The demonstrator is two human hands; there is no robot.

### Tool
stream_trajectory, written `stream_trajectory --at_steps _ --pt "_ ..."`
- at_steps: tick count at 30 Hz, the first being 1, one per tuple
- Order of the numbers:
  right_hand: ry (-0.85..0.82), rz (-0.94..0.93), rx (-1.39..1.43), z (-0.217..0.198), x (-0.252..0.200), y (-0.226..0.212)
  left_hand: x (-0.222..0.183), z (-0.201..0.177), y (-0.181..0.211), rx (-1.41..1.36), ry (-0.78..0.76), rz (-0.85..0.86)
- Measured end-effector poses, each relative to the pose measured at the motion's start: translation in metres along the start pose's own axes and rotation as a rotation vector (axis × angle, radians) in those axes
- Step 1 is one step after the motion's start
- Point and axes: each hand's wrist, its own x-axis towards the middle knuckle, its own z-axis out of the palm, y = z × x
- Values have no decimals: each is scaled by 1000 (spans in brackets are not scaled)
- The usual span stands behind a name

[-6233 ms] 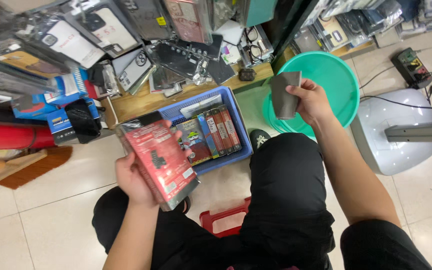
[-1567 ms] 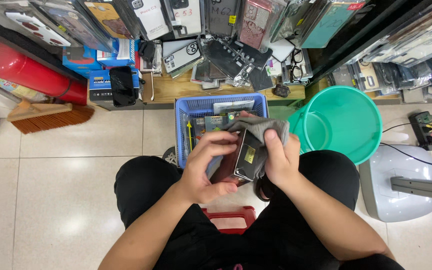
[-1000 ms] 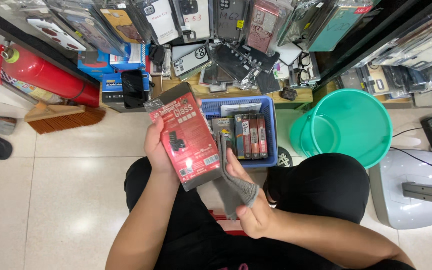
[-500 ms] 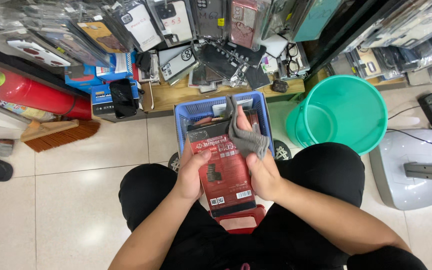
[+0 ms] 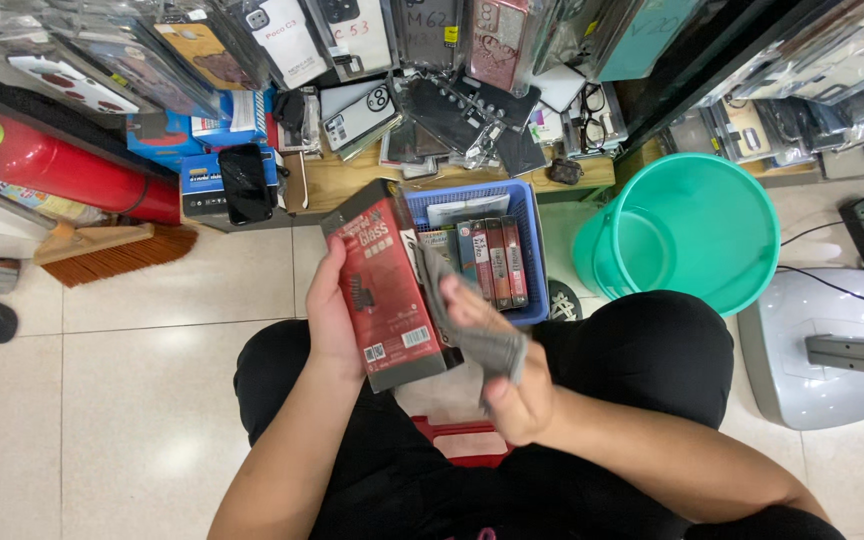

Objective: The person sits on a low stool and cleans several small product boxes using a grey cloth. They pick up each box from a blue basket, wipe all sides, and place them into a cardboard box on the floor. The person also handles a white plastic bag and a grey cloth during the process.

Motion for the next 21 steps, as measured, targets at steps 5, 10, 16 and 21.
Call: stream_trajectory --at_steps 5,10,16,21 --pt "-138 -9 -87 3 -9 -6 4 -9 9 33 76 151" --pt "-162 -3 -158 0 -3 0 2 -10 -1 8 -54 174" --pt "-23 -32 -213 -10 17 15 0 -11 -28 223 -179 327" --pt "32 69 -161 -26 31 24 -23 11 -34 490 -469 473"
